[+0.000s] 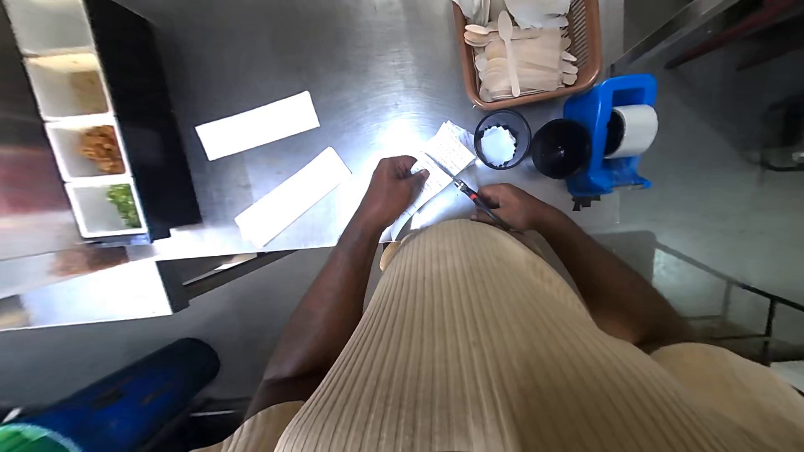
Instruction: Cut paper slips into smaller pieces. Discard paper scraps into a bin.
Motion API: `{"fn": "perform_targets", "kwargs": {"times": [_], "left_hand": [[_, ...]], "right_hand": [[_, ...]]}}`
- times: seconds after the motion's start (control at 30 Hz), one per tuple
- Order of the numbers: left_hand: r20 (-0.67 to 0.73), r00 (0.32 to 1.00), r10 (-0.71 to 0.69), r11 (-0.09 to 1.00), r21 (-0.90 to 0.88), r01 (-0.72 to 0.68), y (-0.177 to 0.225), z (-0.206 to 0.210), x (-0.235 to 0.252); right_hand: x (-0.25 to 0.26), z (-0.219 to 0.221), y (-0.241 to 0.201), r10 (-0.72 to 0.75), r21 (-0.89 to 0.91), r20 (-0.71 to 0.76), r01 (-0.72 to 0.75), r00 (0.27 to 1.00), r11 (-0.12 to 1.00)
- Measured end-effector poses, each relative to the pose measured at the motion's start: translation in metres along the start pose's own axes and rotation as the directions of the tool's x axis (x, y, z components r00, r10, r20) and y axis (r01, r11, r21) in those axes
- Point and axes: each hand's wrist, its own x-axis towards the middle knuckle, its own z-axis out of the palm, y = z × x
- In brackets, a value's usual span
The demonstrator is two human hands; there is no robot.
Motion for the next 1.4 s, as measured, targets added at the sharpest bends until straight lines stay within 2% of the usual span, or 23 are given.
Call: {"fn": "perform_targets", "kwargs": {"times": [0.13,0.3,0.57,0.73,0.83,0.9,0.97,1.13,1.4], "left_hand": [[-0.002,1.000,-0.007,1.000,0.017,0.007,0.003,0.000,0.003],[0.044,0.999,-0.020,0.998,0.056,0.017,0.004,0.003,0.009],[0.065,0.996,-0.057,0.997,0.064,0.053,0.001,0.002,0.016],[0.074,0.993,-0.095,0.995,0.033,0.093,-0.010,0.006,0.020],[0.038,0.997,-0.070,0.997,0.031,0.069,-0.011,0.004,0.012],[0.056,0.998,-0.025,0.998,0.059,0.021,-0.007,0.003,0.002],[0.097,0.995,0.024,0.995,0.094,-0.034,-0.001,0.003,-0.008],[0.146,0.987,0.063,0.990,0.118,-0.081,0.015,0.005,-0.013],[0.214,0.974,-0.069,0.997,-0.025,0.076,0.001,-0.004,-0.028]], "right_hand": [[0.002,0.002,0.005,-0.013,0.007,-0.023,0.013,1.000,1.000],[0.008,0.006,0.004,-0.011,0.112,-0.032,0.015,0.999,0.994],[0.019,0.013,0.011,0.024,0.055,-0.119,-0.018,0.993,0.998],[0.011,0.009,0.011,0.068,0.095,-0.100,-0.059,0.993,0.994],[0.007,0.013,0.001,0.064,0.110,-0.228,-0.040,0.971,0.993],[0.009,0.017,-0.011,0.029,0.147,-0.359,0.026,0.933,0.989],[0.015,0.017,-0.028,0.009,0.211,-0.428,0.090,0.903,0.973],[0.037,0.006,-0.050,-0.047,0.244,-0.427,0.166,0.903,0.955],[0.031,-0.006,-0.054,-0.030,0.240,-0.421,0.143,0.907,0.960]]}}
